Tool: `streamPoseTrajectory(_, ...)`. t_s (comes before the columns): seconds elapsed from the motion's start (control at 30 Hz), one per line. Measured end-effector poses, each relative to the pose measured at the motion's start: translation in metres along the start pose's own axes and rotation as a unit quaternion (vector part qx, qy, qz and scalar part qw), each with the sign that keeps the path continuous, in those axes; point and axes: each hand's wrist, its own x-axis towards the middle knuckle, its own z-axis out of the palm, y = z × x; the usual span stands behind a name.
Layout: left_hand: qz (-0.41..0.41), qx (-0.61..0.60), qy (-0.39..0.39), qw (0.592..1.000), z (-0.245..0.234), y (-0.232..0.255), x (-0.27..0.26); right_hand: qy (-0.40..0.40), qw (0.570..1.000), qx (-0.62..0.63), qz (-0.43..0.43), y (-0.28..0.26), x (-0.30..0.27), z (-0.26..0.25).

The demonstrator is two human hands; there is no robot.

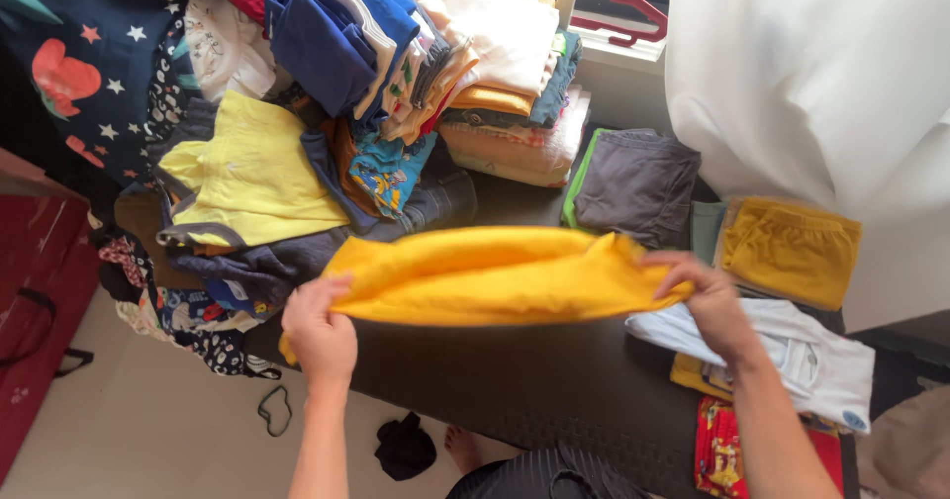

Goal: The person folds clothes including pants and shirts by hand on a dark surface and places them into stacks next to a pile of unfolded laundry.

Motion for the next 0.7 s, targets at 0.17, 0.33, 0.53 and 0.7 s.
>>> streamPoseTrajectory(0.17,-0.084,0.124,-0.191,0.97,0.033,-0.02,-0.093,-0.126,0.924,-0.124,0.339,0.041,-0.035,0.017)
streamPoseTrajectory(0.33,-0.089,0.153,-0.314,0.933,0.081,0.017,-0.139,-0.186,0.911,-0.336,0.152,0.063,-0.06,0.018)
streamPoseTrajectory(0.53,-0.055,0.14,-0.443,0.884,0.103,0.071,-0.164,-0.162,0.878,-0.419,0.167,0.064,-0.077,-0.006)
streamPoseTrajectory(0.7,0.058,0.049,-0.41,0.909,0.102,0.074,-0.198,-0.145,0.88,-0.441,0.105,0.054,-0.074,-0.001)
